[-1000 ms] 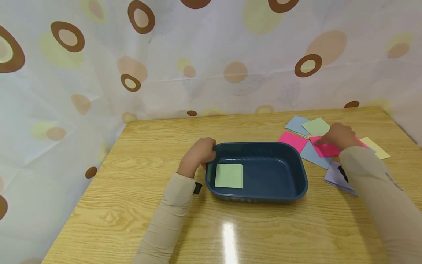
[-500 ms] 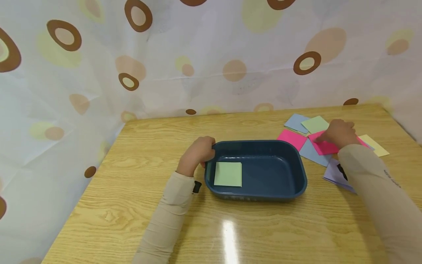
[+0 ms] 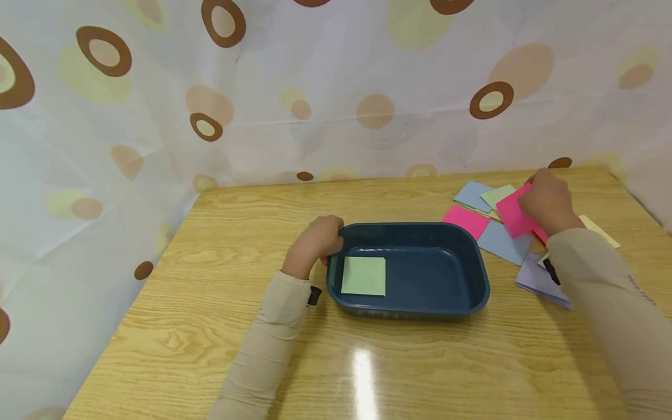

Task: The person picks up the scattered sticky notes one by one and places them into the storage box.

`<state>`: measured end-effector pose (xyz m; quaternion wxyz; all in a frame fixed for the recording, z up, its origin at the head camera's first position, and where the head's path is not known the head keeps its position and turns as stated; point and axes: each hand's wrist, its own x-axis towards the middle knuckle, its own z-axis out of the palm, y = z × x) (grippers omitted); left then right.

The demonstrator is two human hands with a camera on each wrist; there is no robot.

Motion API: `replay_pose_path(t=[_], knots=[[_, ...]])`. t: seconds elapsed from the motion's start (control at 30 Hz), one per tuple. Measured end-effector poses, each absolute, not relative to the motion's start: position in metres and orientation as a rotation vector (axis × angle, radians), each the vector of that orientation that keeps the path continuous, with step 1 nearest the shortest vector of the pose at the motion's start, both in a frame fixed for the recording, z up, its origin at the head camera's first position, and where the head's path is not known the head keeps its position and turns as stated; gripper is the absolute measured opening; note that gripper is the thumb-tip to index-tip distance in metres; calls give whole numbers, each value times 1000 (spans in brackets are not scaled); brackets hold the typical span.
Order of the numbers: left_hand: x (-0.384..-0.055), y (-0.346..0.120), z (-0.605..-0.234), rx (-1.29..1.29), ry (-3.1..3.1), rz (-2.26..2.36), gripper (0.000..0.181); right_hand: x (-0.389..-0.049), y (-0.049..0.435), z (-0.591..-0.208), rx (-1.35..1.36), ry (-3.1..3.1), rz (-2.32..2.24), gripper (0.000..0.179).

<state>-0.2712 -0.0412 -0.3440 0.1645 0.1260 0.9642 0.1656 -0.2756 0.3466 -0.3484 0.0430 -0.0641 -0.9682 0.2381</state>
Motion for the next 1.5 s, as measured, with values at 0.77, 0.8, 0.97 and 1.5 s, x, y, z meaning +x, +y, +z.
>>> replay_pose_path(t=[0.77,0.8,0.97,1.5], knots=[[-272,-42,-345,328,2741,487,36,-260,226,-299,184,-2662,847,29],[-272,-42,-345,327,2742,488,36,-259,220,-299,206,-2681,841,29],[-273,-42,-344,337,2739,486,34,-253,196,-297,320,-2798,848,35],[-273,-41,-345,316,2723,513,35,-249,152,-307,638,-3005,839,29]])
